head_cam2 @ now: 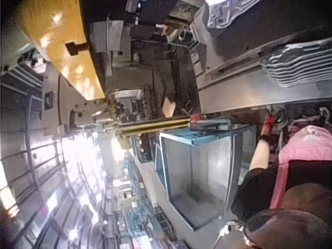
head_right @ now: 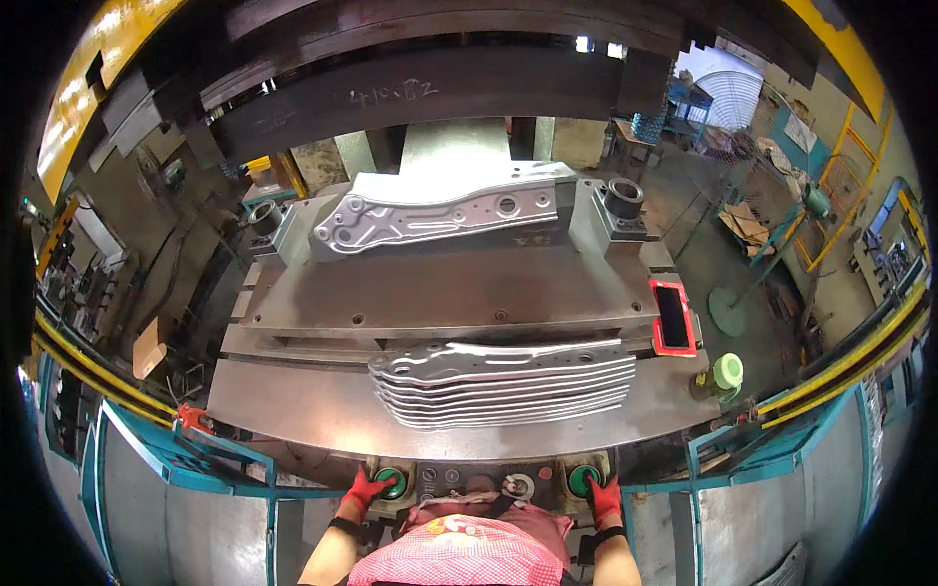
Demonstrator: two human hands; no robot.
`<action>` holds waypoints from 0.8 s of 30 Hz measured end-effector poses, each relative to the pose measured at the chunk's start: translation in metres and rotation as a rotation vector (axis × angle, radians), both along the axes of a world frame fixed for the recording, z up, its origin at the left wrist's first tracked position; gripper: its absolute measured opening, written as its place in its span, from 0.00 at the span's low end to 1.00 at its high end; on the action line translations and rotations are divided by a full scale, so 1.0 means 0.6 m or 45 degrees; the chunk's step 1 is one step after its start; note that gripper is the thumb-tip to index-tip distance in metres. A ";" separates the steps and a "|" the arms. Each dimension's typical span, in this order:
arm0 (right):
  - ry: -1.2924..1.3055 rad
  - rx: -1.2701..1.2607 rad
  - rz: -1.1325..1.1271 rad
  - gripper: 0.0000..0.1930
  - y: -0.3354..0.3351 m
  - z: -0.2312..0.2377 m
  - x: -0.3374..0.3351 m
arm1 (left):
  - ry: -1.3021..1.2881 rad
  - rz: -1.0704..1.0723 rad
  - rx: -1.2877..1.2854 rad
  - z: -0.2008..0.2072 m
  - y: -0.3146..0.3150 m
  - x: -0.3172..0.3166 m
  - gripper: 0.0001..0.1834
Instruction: Operate a hydraulic metal press to shape automotive or structural metal components.
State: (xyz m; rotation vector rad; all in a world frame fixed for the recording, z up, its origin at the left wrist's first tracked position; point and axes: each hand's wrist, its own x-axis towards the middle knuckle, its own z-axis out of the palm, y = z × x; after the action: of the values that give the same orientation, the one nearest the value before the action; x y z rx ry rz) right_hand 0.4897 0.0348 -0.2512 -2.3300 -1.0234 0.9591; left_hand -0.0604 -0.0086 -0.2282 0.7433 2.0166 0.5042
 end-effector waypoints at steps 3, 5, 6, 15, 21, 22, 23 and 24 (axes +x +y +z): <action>0.131 0.002 0.066 0.51 0.011 -0.036 0.015 | 0.028 0.069 -0.099 -0.022 -0.017 -0.014 0.73; 0.263 0.036 0.115 0.53 0.015 -0.102 0.050 | -0.016 0.126 -0.146 -0.017 -0.020 -0.013 0.74; 0.295 0.058 0.159 0.54 0.018 -0.147 0.080 | -0.060 0.145 -0.161 -0.012 -0.016 -0.012 0.74; 0.532 0.105 0.000 0.56 0.007 0.021 0.005 | -0.231 0.042 0.024 -0.037 -0.015 -0.019 0.80; -0.151 -0.137 0.113 0.59 0.016 -0.006 0.008 | 0.093 -0.029 -0.069 -0.020 0.006 0.000 0.79; -0.132 -0.110 0.112 0.59 0.015 -0.001 0.002 | 0.108 -0.016 -0.056 -0.029 0.002 -0.006 0.78; -0.115 -0.083 0.111 0.59 0.015 0.004 -0.003 | 0.123 -0.002 -0.044 -0.039 -0.003 -0.011 0.78; -0.101 -0.058 0.100 0.59 0.012 0.005 -0.003 | 0.132 0.001 -0.033 -0.039 -0.001 -0.010 0.78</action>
State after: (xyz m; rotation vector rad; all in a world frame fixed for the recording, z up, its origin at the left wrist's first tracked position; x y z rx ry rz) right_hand 0.4877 0.0422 -0.2484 -2.3982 -1.1437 0.9353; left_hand -0.0666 -0.0092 -0.2515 0.7663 2.1159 0.4470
